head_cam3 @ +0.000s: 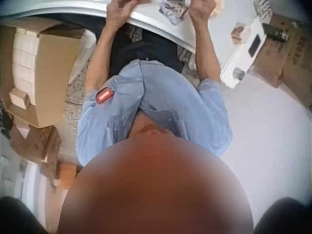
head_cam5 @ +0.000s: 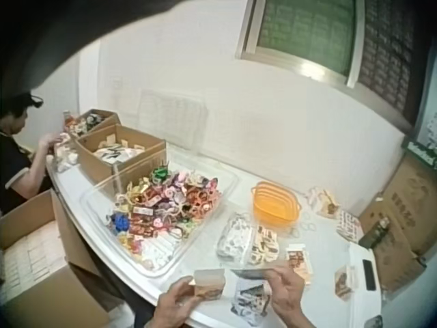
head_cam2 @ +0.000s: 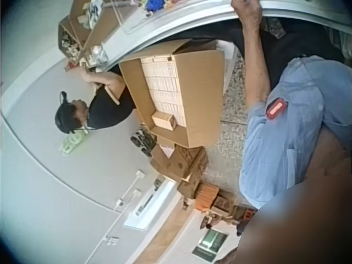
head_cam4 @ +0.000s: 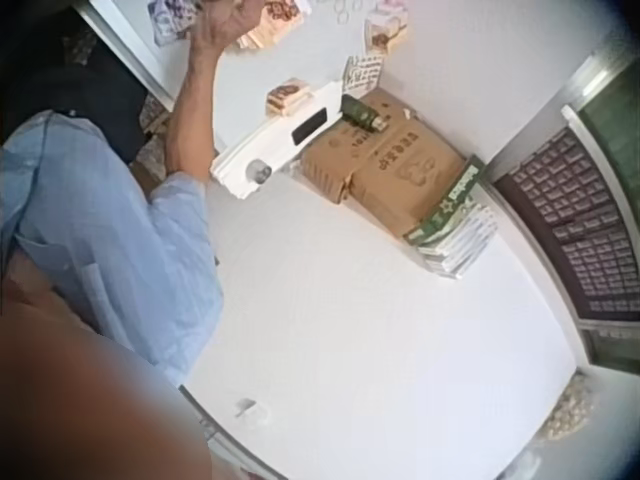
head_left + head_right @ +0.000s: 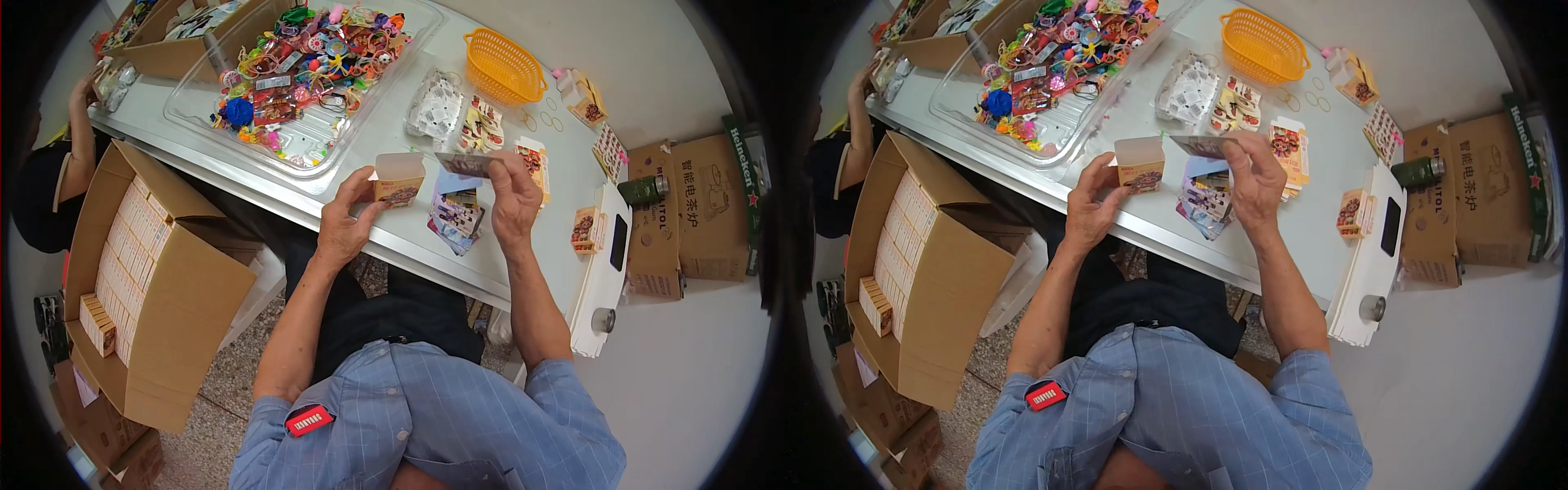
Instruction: Manually assemble and package toy sets by placing cards and candy into small cardboard boxes.
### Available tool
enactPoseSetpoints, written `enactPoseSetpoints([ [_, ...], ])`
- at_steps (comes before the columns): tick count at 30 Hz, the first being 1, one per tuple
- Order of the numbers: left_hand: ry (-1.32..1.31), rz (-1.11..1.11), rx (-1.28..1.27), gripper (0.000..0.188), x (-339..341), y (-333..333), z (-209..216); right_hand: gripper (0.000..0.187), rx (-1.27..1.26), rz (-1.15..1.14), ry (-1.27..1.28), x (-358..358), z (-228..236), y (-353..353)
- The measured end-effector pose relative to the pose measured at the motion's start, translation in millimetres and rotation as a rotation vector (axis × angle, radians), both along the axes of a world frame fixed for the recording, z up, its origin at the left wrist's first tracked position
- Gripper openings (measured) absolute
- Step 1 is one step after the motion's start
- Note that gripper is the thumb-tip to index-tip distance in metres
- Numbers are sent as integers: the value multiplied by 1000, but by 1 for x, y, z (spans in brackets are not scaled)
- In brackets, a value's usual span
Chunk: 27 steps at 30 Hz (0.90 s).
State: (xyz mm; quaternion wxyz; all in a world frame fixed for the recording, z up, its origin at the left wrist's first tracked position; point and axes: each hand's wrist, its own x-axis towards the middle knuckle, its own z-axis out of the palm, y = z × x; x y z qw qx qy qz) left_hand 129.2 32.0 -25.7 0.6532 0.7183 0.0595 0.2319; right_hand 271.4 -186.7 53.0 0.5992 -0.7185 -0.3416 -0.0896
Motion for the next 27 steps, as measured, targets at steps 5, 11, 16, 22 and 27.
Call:
enactPoseSetpoints([
  [5,-27,-15,-46,65,0,3,-6,15,68,299,-2,8,24,37],
  [11,-32,-23,-28,65,1,2,-5,11,-213,458,-261,26,36,59],
  [16,-2,-68,34,65,-2,5,-4,21,-470,472,-460,27,52,72],
  [22,-28,1,24,63,1,3,-4,36,-551,309,-470,10,39,66],
  [27,-33,-14,-10,66,0,4,-7,25,-456,-89,-211,60,63,30],
])
